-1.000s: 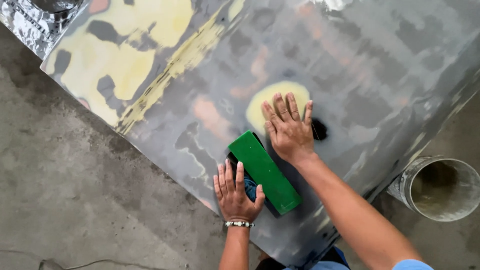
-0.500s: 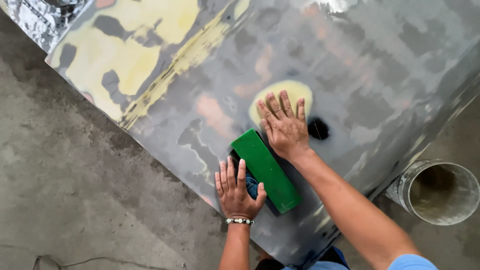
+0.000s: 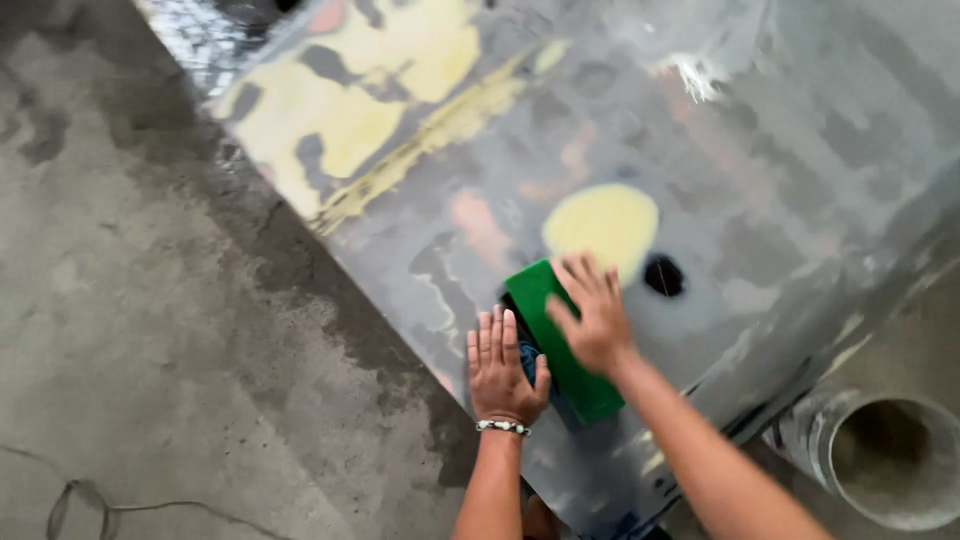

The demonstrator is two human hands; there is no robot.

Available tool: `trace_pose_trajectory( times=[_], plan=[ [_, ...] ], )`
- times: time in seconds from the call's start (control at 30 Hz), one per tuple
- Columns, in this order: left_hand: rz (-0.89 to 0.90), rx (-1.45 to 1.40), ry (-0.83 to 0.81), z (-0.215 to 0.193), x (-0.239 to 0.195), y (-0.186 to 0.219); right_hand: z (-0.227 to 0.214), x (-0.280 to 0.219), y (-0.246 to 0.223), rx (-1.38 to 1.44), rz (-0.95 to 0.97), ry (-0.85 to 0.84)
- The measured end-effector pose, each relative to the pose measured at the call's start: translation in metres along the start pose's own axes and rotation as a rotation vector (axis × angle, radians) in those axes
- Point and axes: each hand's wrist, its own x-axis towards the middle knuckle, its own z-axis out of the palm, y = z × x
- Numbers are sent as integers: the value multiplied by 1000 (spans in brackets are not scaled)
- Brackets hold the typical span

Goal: The person sands the surface of a car door using a green sanding block and a blue cloth. They move the sanding block across the door's surface, focusing on smoothing out the material.

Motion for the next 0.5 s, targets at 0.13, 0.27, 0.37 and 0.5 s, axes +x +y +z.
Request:
trace_pose_trajectory(
  times=[0.13, 0.27, 0.37, 0.5],
  plan=[
    [-6, -109, 44, 4, -3, -4, 0, -49, -27, 95, -143, 110],
    [2, -133, 75, 2, -6, -6, 5, -65, -39, -22, -23, 186],
    [-9, -188, 64, -8, -9, -6, 3, -55, -51, -114, 85, 173],
    [-27, -333, -13, -19, -20, -4, -5, -45, -72, -253, 259, 94]
  ],
)
